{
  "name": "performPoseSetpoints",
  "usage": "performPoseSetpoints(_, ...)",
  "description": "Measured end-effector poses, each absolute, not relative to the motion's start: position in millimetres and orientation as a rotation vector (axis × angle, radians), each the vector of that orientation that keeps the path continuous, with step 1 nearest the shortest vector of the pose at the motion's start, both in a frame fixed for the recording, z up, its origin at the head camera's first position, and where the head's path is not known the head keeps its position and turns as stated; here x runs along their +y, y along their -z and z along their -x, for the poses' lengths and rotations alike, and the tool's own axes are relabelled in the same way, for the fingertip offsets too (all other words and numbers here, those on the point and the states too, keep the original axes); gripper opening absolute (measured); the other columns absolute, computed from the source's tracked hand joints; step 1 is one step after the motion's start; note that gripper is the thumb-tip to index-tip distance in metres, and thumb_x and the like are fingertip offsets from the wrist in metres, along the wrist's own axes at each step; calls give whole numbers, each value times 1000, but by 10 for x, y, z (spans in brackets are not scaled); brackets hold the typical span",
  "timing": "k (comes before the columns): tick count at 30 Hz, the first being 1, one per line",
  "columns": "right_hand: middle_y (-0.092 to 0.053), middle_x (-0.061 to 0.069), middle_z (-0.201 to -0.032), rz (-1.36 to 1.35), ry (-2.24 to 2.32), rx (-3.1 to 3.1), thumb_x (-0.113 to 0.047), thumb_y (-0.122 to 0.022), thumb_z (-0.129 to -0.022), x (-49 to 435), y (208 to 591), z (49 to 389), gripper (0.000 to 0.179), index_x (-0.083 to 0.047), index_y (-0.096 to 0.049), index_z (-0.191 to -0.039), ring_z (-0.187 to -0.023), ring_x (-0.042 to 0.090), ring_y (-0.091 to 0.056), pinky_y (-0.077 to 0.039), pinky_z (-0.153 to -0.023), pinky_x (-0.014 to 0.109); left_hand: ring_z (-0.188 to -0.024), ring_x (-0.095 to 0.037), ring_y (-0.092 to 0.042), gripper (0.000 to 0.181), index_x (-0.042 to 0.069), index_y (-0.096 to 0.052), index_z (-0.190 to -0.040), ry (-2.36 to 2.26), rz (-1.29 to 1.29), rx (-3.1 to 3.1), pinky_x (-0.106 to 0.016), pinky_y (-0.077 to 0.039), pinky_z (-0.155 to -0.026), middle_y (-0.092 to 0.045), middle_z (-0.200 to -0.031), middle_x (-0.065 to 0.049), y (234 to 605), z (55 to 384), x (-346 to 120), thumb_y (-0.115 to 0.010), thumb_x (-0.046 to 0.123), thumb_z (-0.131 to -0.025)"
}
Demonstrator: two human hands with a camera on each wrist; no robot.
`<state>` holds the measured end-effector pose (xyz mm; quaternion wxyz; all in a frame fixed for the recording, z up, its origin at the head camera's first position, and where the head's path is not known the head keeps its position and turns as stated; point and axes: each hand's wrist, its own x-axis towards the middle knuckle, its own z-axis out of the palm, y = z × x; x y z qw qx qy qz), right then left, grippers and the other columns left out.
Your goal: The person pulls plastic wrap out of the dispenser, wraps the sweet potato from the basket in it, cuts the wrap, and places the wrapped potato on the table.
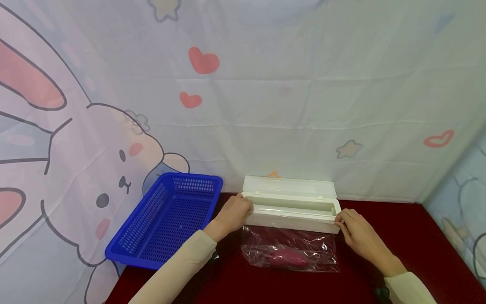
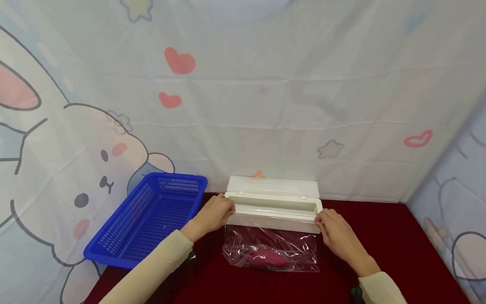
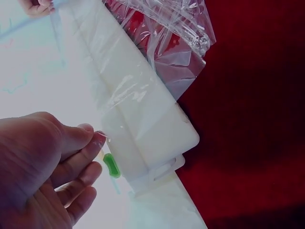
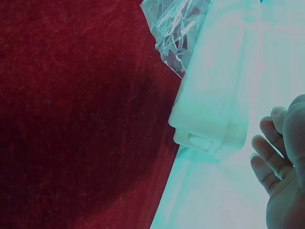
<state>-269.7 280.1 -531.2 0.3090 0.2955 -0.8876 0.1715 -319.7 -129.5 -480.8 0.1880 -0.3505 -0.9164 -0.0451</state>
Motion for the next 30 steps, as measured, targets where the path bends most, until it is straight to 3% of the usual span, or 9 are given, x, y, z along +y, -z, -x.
performPoseSetpoints(6,-61,-7,-88,-787,-443,-2343,8,-83,-84,2817,5316,2675,27,-11,-65,-92,-80,9,-52,-48,-66,31,-85,-26,-68,11,13,-73,-85,116,1014,-2562,-42,-57,-78,-77,-83,0,4800,3171,-1309,-74,8,-94)
performPoseSetpoints(13,-60,-7,-89,-834,-422,-2292,10,-84,-80,2830,5301,2666,31,-9,-64,-94,-80,7,-51,-42,-71,21,-75,-23,-65,22,16,-64,-77,120,1040,-2504,-39,-53,-72,-74,-76,3,4772,3156,-1360,-77,8,-93)
performPoseSetpoints(20,-60,-6,-89,-843,-435,-2296,13,-83,-79,2824,5289,2645,32,-8,-63,-94,-81,8,-52,-40,-72,17,-75,-24,-65,12,13,-72,-85,163,1046,-2496,-38,-53,-72,-80,-85,-1,4761,3129,-1405,-78,7,-93)
performPoseSetpoints(30,-61,-4,-88,-856,-407,-2265,13,-84,-77,2808,5234,2604,34,-7,-63,-93,-81,9,-54,-41,-71,20,-82,-25,-64,5,12,-73,-94,102,1028,-2555,-37,-52,-78,-80,-97,-3,4753,3085,-1412,-76,8,-95)
